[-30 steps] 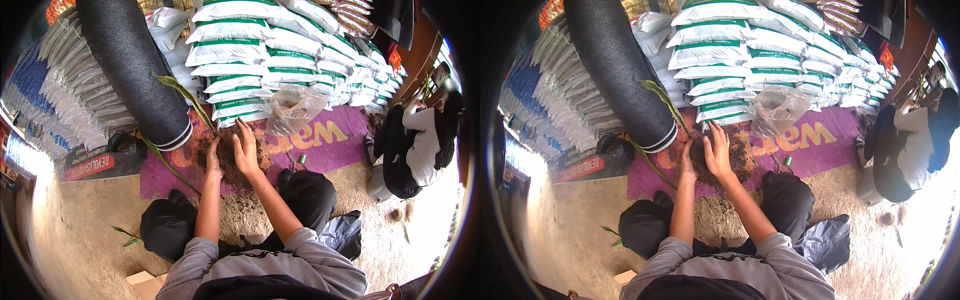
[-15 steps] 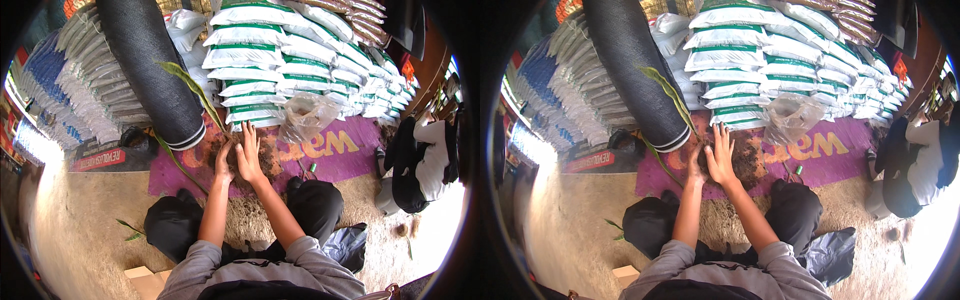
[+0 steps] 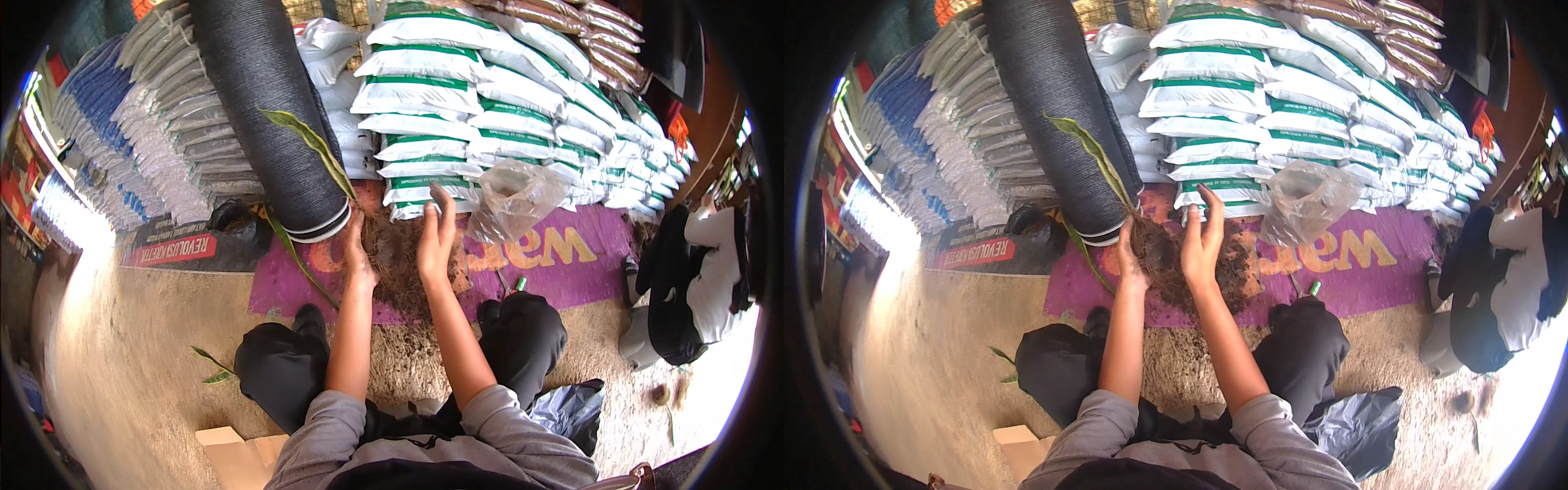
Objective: The person sits on the floor and uses their hands to loosen and shape the soil around the roots of a small plant. They repeatedly pick up the root ball, crumble the soil, and reposition the plant on a purple mat.
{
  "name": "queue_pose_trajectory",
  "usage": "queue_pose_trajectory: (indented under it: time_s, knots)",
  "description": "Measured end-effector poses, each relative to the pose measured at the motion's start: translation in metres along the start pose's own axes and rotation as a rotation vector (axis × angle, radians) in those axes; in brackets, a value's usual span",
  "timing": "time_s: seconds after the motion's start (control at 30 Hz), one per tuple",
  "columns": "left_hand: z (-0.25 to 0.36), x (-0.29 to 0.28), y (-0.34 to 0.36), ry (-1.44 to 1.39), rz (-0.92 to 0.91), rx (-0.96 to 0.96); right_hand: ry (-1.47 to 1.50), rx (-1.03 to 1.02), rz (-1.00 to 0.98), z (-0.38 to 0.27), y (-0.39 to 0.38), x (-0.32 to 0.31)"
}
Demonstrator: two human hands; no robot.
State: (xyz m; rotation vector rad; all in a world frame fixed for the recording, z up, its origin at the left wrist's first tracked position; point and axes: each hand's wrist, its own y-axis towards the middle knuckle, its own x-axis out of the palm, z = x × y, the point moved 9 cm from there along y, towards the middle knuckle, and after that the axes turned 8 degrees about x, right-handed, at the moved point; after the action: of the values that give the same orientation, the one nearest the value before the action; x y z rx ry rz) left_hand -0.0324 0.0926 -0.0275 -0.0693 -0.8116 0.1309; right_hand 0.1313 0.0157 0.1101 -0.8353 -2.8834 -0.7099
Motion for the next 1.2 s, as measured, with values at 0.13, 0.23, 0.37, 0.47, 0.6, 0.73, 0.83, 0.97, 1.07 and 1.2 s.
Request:
queue_pose_trajectory:
  time_s: [0.13,0.23,0.37,0.47,0.6,0.73,0.83,0.97,1.07,1.2]
  knots:
    - [0.001,0.07,-0.045,-0.237,-0.198,-0.147,-0.248,-0.264,-0.061,-0.031,-0.021,0.004]
    - [0.016,0.069,-0.06,0.041,-0.364,0.23,-0.654,-0.224,-0.224,-0.019,-0.058,0.029]
    - [-0.018,0.031,-0.057,0.099,-0.306,0.056,-0.207,-0.071,-0.366,0.015,-0.067,0.017]
    - [-0.025,0.012,-0.058,0.186,-0.132,0.028,-0.009,0.115,-0.243,0.031,-0.067,-0.006]
    - [-0.035,0.007,-0.068,0.166,-0.133,-0.05,-0.043,0.225,-0.232,0.064,-0.077,-0.012]
    - [-0.032,0.02,-0.083,0.074,-0.174,-0.052,-0.07,0.074,-0.234,0.052,-0.083,-0.008]
    - [-0.032,0.021,-0.091,0.03,-0.128,-0.039,-0.123,0.012,-0.16,0.036,-0.088,-0.013]
    - [-0.031,0.018,-0.081,0.157,-0.159,0.109,0.126,0.272,-0.103,0.053,-0.086,-0.02]
    - [-0.034,-0.002,-0.074,0.268,-0.016,0.228,0.234,0.37,-0.092,0.055,-0.083,-0.018]
    - [-0.031,0.034,-0.092,0.205,-0.111,0.059,0.199,0.344,-0.033,0.057,-0.073,-0.028]
